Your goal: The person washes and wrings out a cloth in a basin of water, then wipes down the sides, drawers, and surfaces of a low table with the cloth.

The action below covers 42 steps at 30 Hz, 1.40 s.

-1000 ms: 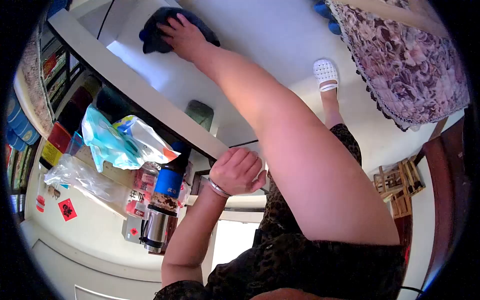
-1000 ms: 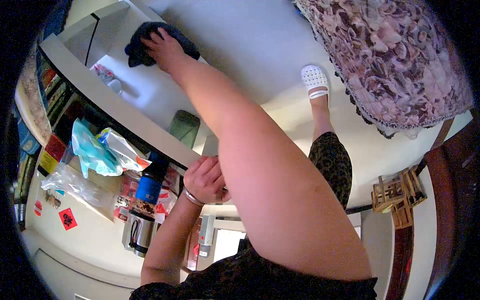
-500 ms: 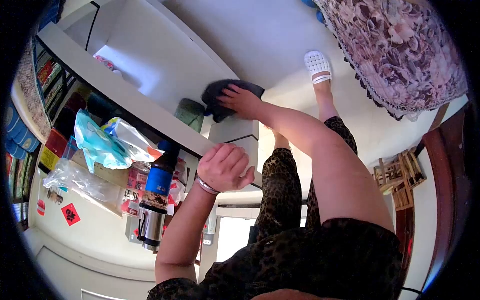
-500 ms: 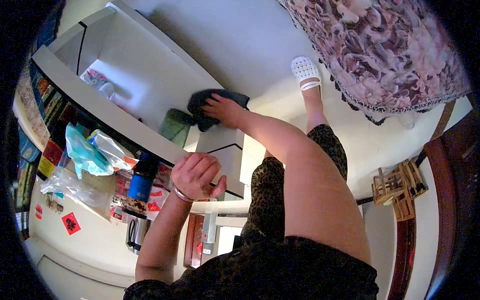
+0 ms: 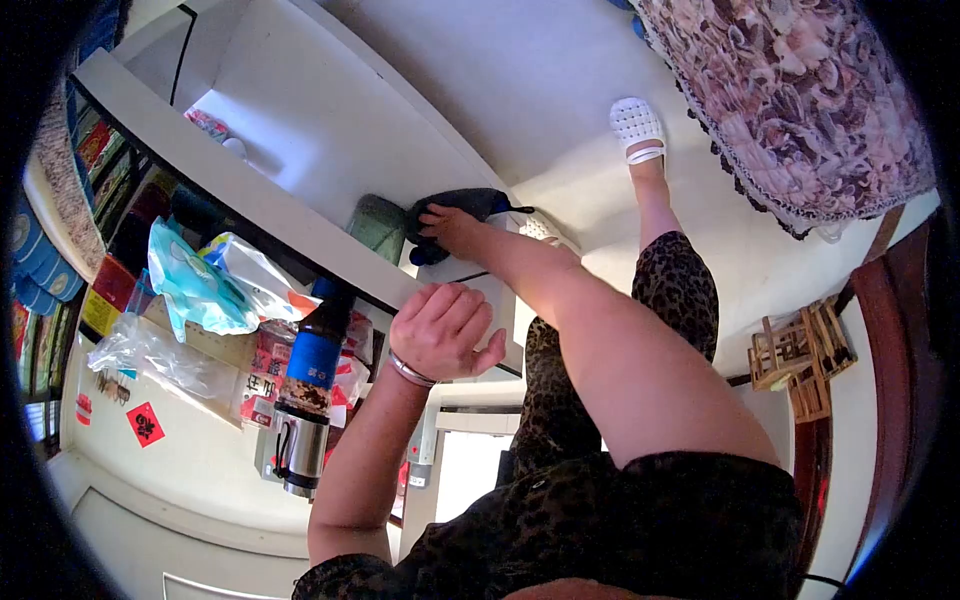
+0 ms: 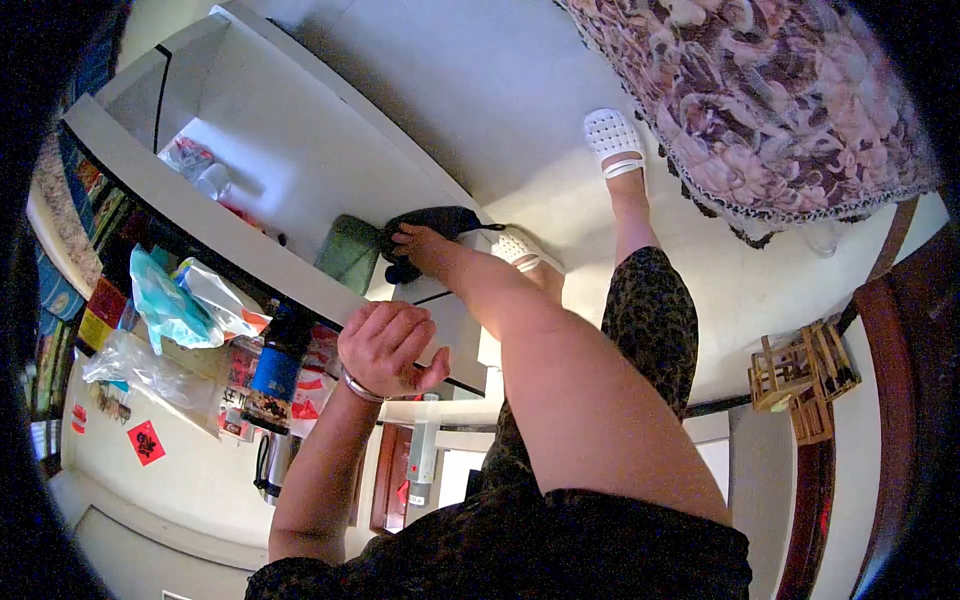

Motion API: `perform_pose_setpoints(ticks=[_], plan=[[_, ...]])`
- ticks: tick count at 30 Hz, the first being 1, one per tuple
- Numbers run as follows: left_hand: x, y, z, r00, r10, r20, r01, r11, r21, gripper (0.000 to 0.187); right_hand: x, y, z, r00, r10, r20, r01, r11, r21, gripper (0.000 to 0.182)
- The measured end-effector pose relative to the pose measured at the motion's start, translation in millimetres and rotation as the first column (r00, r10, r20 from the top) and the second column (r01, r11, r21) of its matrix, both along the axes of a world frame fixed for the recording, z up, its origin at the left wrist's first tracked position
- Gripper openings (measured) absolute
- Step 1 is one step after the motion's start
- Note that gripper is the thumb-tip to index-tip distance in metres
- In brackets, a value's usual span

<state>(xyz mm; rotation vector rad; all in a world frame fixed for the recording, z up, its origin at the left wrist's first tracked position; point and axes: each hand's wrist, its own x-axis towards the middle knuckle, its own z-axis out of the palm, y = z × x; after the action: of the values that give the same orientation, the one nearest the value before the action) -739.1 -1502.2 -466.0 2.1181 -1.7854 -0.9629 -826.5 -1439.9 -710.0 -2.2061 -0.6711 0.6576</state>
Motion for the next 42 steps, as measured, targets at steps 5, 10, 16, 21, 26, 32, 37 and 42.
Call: perform_pose_setpoints(ticks=[5, 10, 16, 21, 26, 32, 37, 42], plan=[[-0.4, 2.5, -1.3, 1.000, 0.013, -0.004, -0.013, 1.000, -0.024, 0.016, -1.4, 13.6, 2.0, 0.995, -0.063, -0.072, 0.064, 0.998, 0.011, 0.026], [0.2, 2.0, 0.9, 1.000, 0.017, -0.008, -0.017, 1.000, -0.025, 0.018, -29.1, -42.3, -5.0, 0.991, -0.132, 0.032, 0.129, 0.988, 0.080, 0.021], [0.2, 4.7, 2.7, 0.999, 0.037, -0.026, -0.037, 0.999, -0.012, 0.019, -31.5, -93.1, -24.6, 0.970, -0.026, 0.242, 0.028, 1.000, -0.003, 0.027], [0.9, 8.8, 0.3, 0.998, 0.052, -0.035, -0.053, 0.998, -0.019, 0.020, 65.3, -139.3, -25.8, 0.956, -0.041, 0.290, 0.099, 0.977, -0.187, 0.037], [1.6, 9.2, 0.2, 0.998, 0.059, -0.030, -0.060, 0.998, -0.021, 0.019, 184.2, -185.6, -18.5, 0.854, -0.397, 0.336, 0.468, 0.868, -0.167, 0.042], [2.2, 9.4, 1.0, 0.995, 0.085, -0.059, -0.085, 0.996, -0.013, 0.019, 116.5, -161.2, -11.7, 0.858, -0.475, 0.197, 0.496, 0.866, -0.068, 0.041], [2.7, 10.6, 0.9, 0.991, 0.101, -0.084, -0.104, 0.994, -0.034, 0.020, 1.4, -120.4, -1.9, 0.989, -0.135, 0.068, 0.146, 0.970, -0.192, 0.041], [1.4, 14.7, 1.4, 0.990, 0.103, -0.093, -0.106, 0.994, -0.029, 0.021, 2.4, -132.0, 19.4, 0.992, 0.119, -0.036, -0.124, 0.963, -0.239, 0.030]])
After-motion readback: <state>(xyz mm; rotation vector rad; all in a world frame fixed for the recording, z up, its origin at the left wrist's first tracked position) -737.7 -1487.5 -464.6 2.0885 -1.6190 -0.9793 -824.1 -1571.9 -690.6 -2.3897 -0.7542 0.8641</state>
